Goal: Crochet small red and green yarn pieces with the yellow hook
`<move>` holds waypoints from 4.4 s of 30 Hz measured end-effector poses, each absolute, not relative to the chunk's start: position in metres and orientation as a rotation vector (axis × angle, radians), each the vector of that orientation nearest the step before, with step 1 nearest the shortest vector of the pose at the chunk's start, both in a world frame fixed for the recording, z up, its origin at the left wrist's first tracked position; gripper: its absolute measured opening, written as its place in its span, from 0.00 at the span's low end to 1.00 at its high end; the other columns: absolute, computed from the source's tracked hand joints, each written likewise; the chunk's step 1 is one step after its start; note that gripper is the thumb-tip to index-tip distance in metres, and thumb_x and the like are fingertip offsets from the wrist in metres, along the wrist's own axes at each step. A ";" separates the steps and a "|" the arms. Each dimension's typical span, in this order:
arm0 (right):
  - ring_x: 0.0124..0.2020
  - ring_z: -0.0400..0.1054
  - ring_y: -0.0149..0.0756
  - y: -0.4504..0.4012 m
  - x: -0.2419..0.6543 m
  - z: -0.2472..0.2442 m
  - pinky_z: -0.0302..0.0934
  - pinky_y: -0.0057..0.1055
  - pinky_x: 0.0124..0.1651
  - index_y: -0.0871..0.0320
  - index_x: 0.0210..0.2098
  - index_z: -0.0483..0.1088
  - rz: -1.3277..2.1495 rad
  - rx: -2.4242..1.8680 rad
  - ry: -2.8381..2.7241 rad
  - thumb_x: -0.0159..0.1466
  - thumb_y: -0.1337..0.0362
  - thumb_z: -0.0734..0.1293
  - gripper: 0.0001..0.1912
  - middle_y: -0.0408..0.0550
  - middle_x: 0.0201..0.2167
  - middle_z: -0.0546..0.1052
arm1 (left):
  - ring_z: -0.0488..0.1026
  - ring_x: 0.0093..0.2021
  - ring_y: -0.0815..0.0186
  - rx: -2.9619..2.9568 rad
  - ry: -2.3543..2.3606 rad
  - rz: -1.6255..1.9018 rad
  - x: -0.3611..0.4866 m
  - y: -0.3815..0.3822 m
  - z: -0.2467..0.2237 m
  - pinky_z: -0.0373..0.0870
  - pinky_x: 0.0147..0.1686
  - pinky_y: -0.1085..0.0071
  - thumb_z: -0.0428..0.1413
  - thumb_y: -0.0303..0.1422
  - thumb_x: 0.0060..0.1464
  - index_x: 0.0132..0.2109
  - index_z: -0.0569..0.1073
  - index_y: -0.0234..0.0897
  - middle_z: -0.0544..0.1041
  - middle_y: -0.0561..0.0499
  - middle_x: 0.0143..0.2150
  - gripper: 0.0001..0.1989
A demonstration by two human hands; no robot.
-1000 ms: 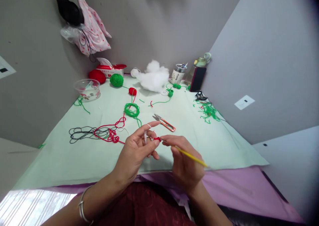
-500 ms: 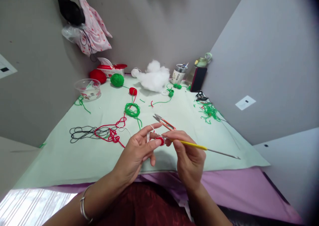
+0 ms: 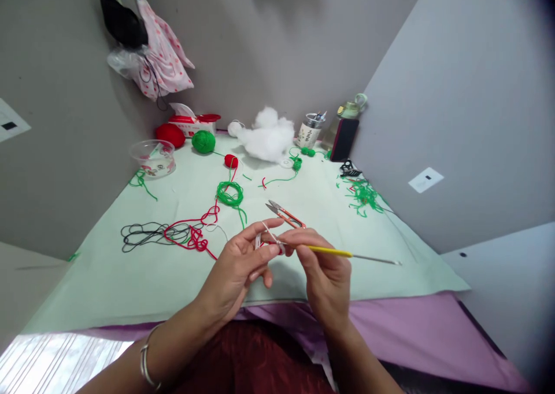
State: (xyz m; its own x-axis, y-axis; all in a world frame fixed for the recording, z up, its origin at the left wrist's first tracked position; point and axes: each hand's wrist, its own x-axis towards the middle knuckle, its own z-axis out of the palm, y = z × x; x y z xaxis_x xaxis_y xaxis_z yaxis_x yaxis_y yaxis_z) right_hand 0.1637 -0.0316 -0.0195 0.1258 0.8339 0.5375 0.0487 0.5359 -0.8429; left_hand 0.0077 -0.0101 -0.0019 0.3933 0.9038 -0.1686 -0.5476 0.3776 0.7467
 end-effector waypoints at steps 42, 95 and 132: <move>0.46 0.80 0.41 -0.045 0.169 -0.032 0.77 0.35 0.45 0.51 0.57 0.77 0.018 -0.904 -1.798 0.71 0.72 0.68 0.18 0.53 0.47 0.84 | 0.64 0.21 0.78 0.767 0.762 1.080 0.009 -0.017 -0.004 0.69 0.23 0.78 0.74 0.34 0.50 0.61 0.80 0.40 0.74 0.57 0.34 0.30; 0.42 0.78 0.39 -0.037 0.165 -0.033 0.75 0.35 0.43 0.51 0.52 0.79 -0.017 -0.926 -1.663 0.71 0.74 0.67 0.16 0.51 0.43 0.82 | 0.47 0.18 0.82 0.562 0.629 0.889 0.007 -0.009 -0.005 0.60 0.19 0.83 0.73 0.33 0.52 0.55 0.83 0.33 0.64 0.63 0.24 0.24; 0.33 0.78 0.33 -0.038 0.168 -0.017 0.75 0.32 0.38 0.52 0.47 0.78 0.526 -0.916 -1.428 0.76 0.68 0.61 0.13 0.47 0.38 0.84 | 0.65 0.21 0.79 0.808 0.730 1.035 0.003 -0.015 -0.001 0.68 0.20 0.80 0.74 0.35 0.51 0.53 0.85 0.41 0.73 0.56 0.36 0.22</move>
State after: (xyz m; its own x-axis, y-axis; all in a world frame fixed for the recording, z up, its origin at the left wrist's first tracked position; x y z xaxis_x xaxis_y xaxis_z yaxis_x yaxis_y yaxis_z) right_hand 0.1681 -0.0382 -0.0173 0.1166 0.7892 0.6030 0.2094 0.5739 -0.7917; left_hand 0.0030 -0.0152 -0.0009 0.3380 0.9307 -0.1400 -0.4439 0.2888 0.8482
